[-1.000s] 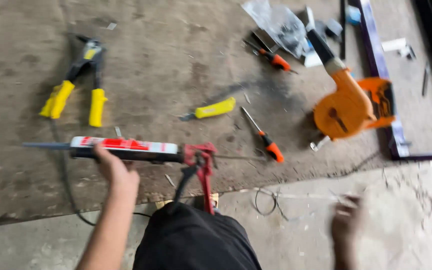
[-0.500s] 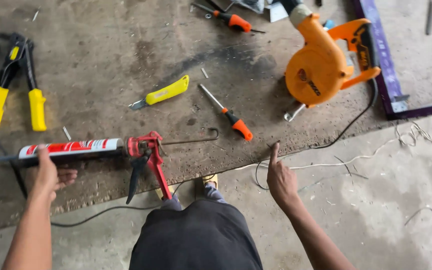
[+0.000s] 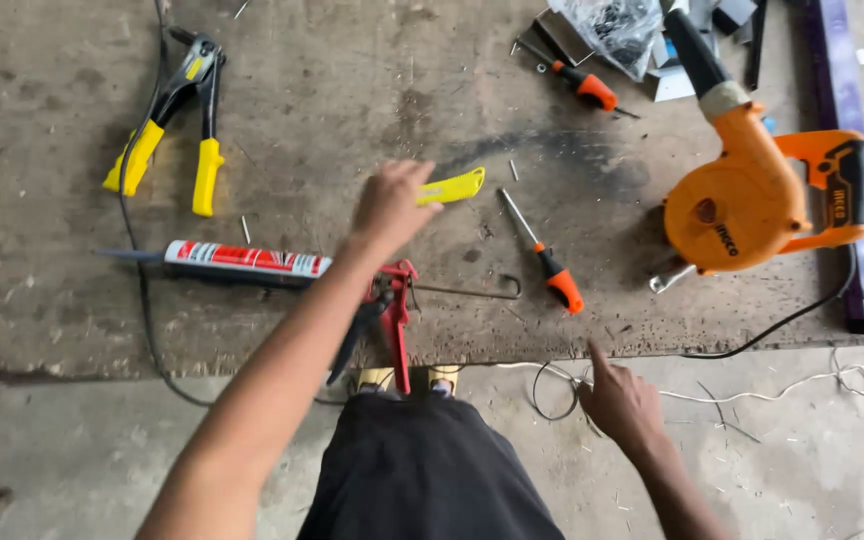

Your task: Applying sealant and trimming excess material from a metal frame using a utility knife as part of electrical box assembly

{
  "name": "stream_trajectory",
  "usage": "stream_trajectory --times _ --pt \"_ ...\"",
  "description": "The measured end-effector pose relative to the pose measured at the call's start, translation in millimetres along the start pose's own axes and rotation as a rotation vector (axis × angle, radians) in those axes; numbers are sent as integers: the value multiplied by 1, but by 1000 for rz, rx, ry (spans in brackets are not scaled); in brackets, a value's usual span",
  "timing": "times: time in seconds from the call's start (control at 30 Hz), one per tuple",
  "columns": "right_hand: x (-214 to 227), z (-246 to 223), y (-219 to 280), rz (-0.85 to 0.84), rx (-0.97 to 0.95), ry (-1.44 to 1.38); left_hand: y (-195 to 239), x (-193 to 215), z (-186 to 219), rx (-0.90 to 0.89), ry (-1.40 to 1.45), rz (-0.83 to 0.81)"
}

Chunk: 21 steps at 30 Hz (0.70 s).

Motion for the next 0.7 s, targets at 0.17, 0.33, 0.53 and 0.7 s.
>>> stream_trajectory --times 0.17,0.33,0.53,0.7 --pt "-58 -14 -18 154 -88 -228 -43 -154 -34 -193 -382 -174" --pt "-64 8 41 268 88 -473 -49 -70 16 -264 -247 -303" --pt "-115 159 129 527 -36 -1109 72 38 336 -535 79 -217" --pt "-233 298 200 580 -270 -1162 232 -93 561 -964 458 -426"
Point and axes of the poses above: each hand's wrist, its own y-axis away from the middle knuckle, its own x-axis out of the back of the hand, z = x × y, the point moved 10 cm from there along -y, towards the middle knuckle, and after that the axes turned 4 degrees about x, right-handed, at the moved point
